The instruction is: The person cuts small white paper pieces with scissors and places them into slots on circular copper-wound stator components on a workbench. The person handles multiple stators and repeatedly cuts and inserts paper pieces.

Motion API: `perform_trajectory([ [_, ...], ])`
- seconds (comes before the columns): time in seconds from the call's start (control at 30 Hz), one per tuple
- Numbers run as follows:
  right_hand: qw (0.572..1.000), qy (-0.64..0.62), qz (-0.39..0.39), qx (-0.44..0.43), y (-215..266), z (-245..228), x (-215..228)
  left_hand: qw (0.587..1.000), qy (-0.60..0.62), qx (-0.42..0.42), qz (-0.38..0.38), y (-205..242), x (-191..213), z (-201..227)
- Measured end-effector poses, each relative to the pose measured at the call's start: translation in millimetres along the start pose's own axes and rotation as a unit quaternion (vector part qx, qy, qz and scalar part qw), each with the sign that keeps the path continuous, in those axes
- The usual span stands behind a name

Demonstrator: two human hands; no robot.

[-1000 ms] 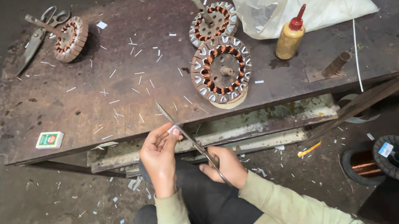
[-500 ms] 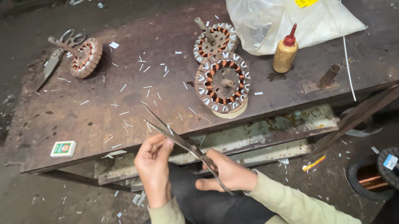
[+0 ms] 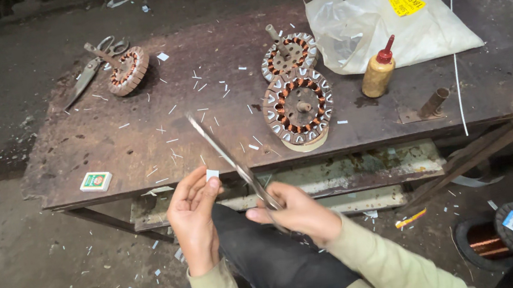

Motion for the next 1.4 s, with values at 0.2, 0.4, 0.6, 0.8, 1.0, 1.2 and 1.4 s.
perform_trajectory([
  [0.2,0.933,0.306,0.130,0.139,-70,-65,26,0.999,-0.012,-0.016,0.042,0,4,-2],
  [0.4,0.809,0.472,0.158,0.313,-55,-112,-9,0.998,-0.051,-0.034,0.034,-1,-3,-2],
  [0.6,0.969,0.137,0.036,0.202,-34,-92,3,0.999,-0.008,0.016,-0.033,0,-22,-5],
  [0.8,0.983,-0.059,-0.010,0.174,-19,-94,19,0.994,-0.020,0.005,-0.112,4,-58,6],
  [1.0,0.983,-0.082,0.028,0.160,-2,-85,26,0.987,0.050,0.051,-0.145,14,-86,-6],
  [1.2,0.991,-0.015,0.040,0.129,2,-91,35,0.969,0.079,0.113,-0.207,4,-94,-18],
  [1.4,0.922,0.256,0.008,0.289,31,-150,31,0.933,0.095,0.192,-0.288,-13,-109,-18],
])
Point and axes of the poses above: each hand's wrist, its own y-axis away from the middle knuckle, its own x-axis out of the back of the hand, z = x × y, the point moved 9 cm from there along -y, towards the middle knuckle, and after that the axes turned 6 degrees about -z, right-handed, at the moved point
